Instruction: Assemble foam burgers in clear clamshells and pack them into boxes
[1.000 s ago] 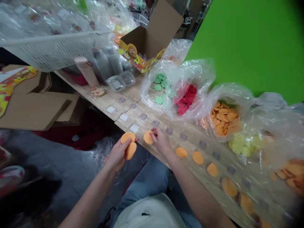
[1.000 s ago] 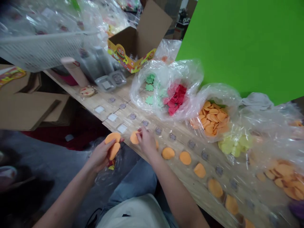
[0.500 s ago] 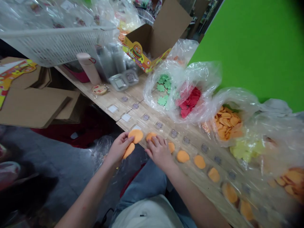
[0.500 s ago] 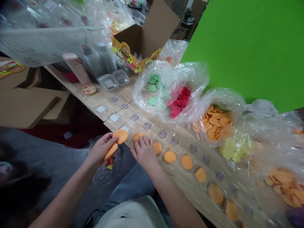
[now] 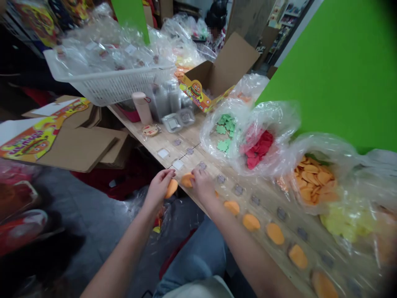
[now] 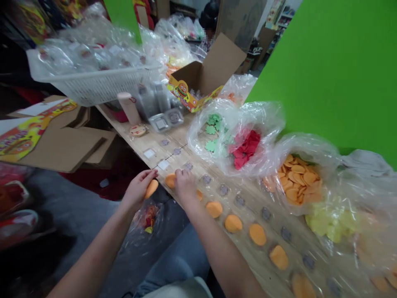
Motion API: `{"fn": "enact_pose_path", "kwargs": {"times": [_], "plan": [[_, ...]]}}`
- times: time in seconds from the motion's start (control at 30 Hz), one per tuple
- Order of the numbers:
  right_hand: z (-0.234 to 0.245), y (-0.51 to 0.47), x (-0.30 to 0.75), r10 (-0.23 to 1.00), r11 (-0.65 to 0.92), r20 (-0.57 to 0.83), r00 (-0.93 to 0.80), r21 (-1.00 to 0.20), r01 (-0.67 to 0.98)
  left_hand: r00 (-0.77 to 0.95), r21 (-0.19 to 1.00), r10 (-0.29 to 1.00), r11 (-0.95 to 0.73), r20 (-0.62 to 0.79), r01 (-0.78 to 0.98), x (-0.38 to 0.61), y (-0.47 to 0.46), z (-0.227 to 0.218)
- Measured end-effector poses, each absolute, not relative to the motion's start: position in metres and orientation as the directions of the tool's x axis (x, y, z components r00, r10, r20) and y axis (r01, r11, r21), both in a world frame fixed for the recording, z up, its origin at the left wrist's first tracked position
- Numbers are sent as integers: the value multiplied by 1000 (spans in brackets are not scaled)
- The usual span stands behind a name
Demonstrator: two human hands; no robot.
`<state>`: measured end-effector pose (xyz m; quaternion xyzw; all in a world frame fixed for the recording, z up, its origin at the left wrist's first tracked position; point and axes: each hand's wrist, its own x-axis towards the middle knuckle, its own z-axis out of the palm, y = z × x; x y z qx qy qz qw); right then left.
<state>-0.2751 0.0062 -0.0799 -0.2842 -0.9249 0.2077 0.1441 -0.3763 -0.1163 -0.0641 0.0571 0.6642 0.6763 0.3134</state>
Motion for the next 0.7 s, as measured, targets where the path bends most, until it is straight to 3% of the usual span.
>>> {"fn": "enact_pose_path", "kwargs": {"times": [0.1, 0.17, 0.27, 0.33, 0.37, 0.4, 0.47, 0.53, 0.6, 0.7], "plan": [[-78, 2, -267, 552, 813, 192, -812, -343, 471, -655, 782, 556, -15, -512, -623, -380, -134, -65], [-73, -3, -263, 597, 758, 205, -775, -459, 463, -593, 703, 587, -56, -551, -709, -376, -140, -64], [-68, -9, -273, 631, 406, -4, -776, -850, 334, -671, 798, 587, -69, -453, -598, -372, -131, -62], [-68, -7, -293, 586, 161, -112, -803, -954, 252, -745, 916, 597, -41, -298, -399, -377, -117, -64], [-68, -4, -305, 593, 152, -107, -798, -958, 242, -783, 971, 593, -3, -189, -237, -383, -110, -65], [-68, 0, -317, 619, 237, -66, -783, -934, 266, -810, 997, 581, 49, -77, -60, -391, -104, -67], [-70, 9, -339, 637, 510, 50, -769, -775, 372, -831, 957, 546, 169, 106, 234, -409, -97, -72], [-73, 17, -353, 590, 694, 97, -802, -569, 441, -830, 893, 521, 253, 199, 373, -423, -97, -76], [-77, 20, -360, 541, 762, 104, -835, -481, 434, -809, 850, 536, 285, 241, 442, -429, -103, -80], [-77, 16, -362, 492, 808, 112, -863, -429, 405, -682, 726, 664, 300, 306, 618, -426, -113, -87]]}}
